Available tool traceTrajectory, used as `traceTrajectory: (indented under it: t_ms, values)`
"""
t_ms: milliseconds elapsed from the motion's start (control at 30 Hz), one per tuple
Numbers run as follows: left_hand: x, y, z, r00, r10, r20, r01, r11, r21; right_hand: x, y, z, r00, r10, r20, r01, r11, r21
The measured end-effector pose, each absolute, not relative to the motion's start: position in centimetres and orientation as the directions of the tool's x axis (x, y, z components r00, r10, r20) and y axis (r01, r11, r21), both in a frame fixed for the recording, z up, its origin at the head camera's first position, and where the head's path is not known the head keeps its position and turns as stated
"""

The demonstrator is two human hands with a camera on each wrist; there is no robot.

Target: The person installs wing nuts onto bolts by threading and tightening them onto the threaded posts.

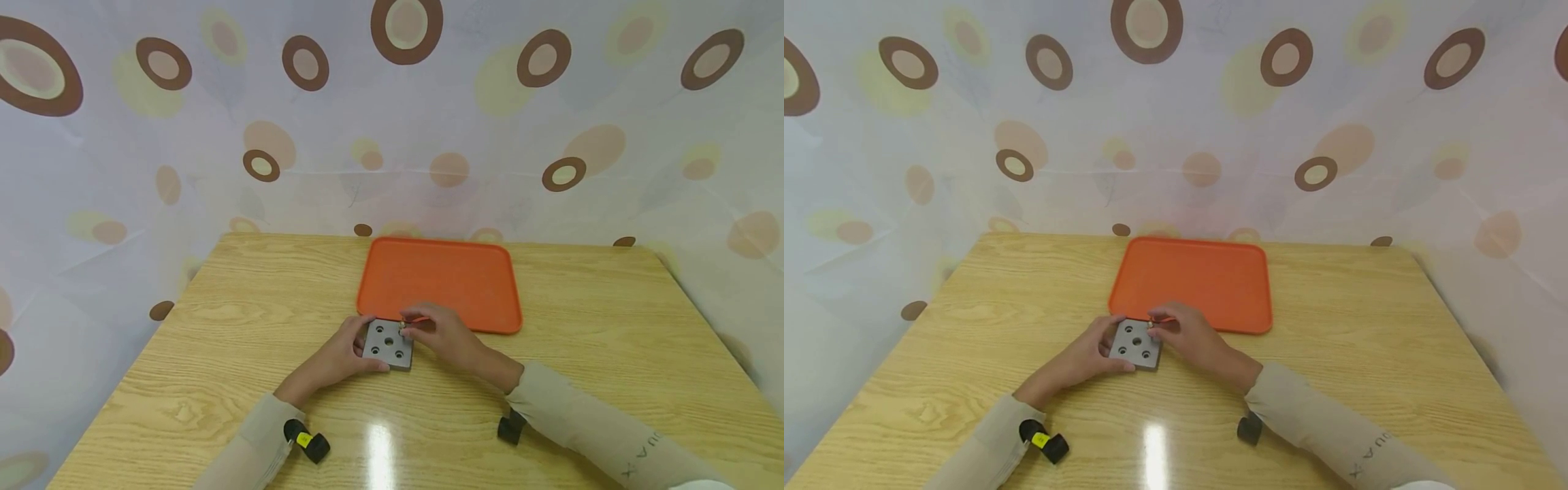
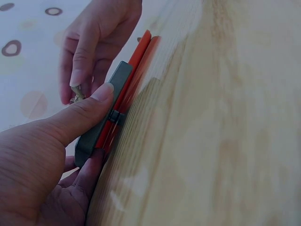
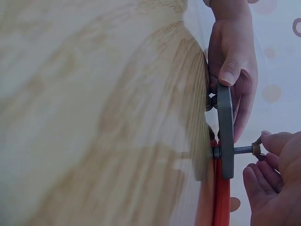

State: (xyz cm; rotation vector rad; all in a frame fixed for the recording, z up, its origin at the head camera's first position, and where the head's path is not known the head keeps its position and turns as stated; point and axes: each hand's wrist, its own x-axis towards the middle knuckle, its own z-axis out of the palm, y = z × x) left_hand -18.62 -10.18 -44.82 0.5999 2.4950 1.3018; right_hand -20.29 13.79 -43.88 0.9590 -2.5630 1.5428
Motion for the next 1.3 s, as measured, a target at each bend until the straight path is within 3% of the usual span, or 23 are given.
traceTrajectory:
  t_ms: [867,1300]
  values:
    - [-18.8,-10.1,-45.3,-0.878,0.478,-0.035,0.235,0.493,0.838,-20.3,14.8,-44.1,-0.814,-0.467,0.346,-0.522,0.325,-0.789]
    - [-18.8,-10.1,-45.2,-0.88,0.474,-0.041,0.232,0.503,0.833,-20.4,14.9,-44.2,-0.812,-0.469,0.348,-0.543,0.388,-0.745]
